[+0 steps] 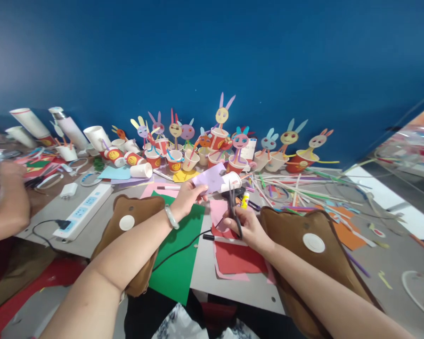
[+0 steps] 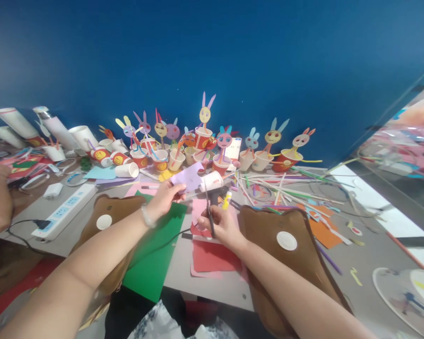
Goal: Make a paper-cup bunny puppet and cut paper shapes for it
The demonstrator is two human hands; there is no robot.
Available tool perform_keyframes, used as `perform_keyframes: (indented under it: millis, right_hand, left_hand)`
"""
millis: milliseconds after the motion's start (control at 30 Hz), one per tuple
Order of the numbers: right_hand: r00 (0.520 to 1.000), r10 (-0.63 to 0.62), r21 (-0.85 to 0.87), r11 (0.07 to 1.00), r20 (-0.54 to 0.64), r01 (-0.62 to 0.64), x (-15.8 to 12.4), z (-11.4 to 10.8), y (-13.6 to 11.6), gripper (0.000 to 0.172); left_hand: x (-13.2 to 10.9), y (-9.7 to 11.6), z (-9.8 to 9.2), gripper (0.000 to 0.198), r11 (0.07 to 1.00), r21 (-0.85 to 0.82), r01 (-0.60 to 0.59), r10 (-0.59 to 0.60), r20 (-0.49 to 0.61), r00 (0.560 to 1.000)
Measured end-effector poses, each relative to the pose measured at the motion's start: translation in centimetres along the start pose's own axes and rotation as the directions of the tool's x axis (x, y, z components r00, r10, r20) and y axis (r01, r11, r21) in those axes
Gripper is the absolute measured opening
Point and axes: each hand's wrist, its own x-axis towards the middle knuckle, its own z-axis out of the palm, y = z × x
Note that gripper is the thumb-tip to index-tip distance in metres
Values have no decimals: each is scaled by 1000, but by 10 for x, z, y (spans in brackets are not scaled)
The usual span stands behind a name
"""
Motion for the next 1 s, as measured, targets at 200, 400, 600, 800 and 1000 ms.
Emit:
perform_keyframes:
  millis: [200, 400, 600, 800, 1000]
  right_hand:
    - [994, 89, -57, 995, 56, -86, 2, 5, 4, 37]
    - [993, 112, -130, 986, 33, -107, 4, 6, 9, 38]
    - [992, 117, -166, 980, 49, -108, 4, 4, 12, 38]
    - [993, 106, -156, 983, 44, -98, 4, 5, 12, 42]
    - [985, 159, -117, 982, 67, -150, 5, 5, 8, 46]
  left_hand:
    - [3, -2, 0, 27, 996, -46, -75, 69, -108, 992]
    - [2, -3, 1, 27, 995, -55, -85, 79, -100, 992]
    - [-1, -2, 2, 25, 997, -21, -80, 79, -62, 995]
    - [-8, -3, 8, 19, 996, 48, -76, 74, 33, 997]
    - [-11, -4, 11, 17, 996, 66, -63, 60, 52, 997]
